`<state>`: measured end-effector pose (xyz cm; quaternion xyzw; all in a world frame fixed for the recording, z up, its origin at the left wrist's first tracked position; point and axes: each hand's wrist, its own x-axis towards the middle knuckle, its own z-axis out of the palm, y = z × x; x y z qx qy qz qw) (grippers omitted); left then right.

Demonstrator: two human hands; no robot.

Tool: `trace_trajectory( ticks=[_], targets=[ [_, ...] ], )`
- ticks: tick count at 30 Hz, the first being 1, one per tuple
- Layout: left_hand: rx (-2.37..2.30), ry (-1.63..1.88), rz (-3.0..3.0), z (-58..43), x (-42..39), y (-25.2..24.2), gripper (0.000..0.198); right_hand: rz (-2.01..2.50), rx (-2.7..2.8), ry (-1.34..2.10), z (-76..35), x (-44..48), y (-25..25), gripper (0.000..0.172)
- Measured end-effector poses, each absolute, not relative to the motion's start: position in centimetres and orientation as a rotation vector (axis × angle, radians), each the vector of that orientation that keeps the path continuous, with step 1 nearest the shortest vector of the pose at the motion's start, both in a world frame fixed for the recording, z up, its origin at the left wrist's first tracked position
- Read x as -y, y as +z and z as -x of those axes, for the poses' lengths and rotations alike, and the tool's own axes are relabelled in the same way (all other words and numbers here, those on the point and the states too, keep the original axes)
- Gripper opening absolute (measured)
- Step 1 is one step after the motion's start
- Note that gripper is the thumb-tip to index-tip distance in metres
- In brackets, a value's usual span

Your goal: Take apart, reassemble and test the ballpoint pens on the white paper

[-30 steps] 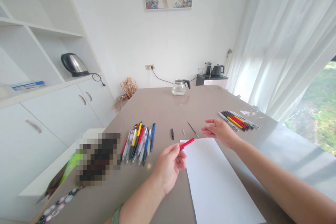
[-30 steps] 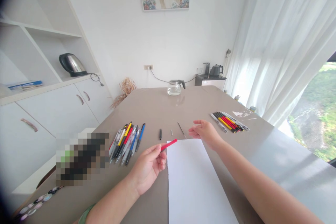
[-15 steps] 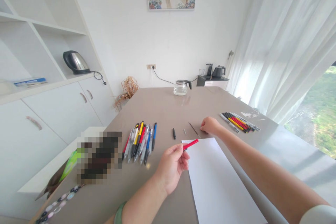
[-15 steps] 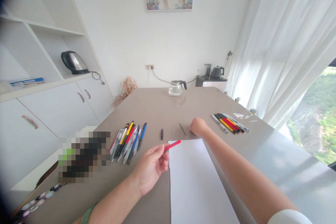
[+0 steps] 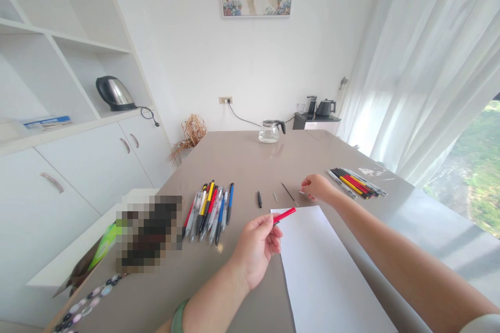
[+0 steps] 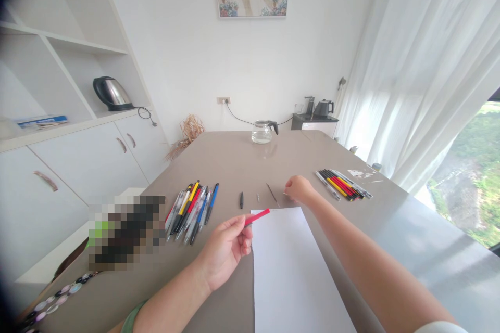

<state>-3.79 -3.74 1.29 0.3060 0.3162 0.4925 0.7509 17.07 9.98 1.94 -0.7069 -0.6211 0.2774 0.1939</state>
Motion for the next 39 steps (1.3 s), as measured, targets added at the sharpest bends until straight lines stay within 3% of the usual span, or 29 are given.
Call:
trace_trajectory(
  ticks=[4,8,10,15,21,29,39],
  targets=[
    [-0.685,1.091,-0.680,3.8,3.7,1.4,0.023,1.801,1.735,0.842,-17.0,-6.5,3.4,0.022],
    [-0.688,1.085,-0.702,3.7,3.6,1.3,0.023,1.193,1.691,1.450,-15.6,-1.9,3.6,0.029],
    [-0.701,1.068,-0.740,3.7,3.7,1.2,0.024,1.034,1.601,1.582,-14.8,-0.3,3.1,0.031],
    [-0.734,1.043,-0.809,3.4,3.8,1.2,0.030,0.945,1.363,1.610,-14.1,0.4,2.3,0.016],
    [-0.713,1.075,-0.698,3.5,3.5,1.5,0.045,0.640,0.648,1.755,-15.9,-0.9,2.9,0.007],
    [-0.713,1.042,-0.718,3.5,3.6,1.3,0.043,0.554,0.354,1.799,-15.7,-1.5,1.8,0.007],
    [-0.724,0.988,-0.851,3.4,4.1,1.6,0.024,0.847,0.930,1.787,-14.7,-0.4,1.7,0.014]
  ],
)
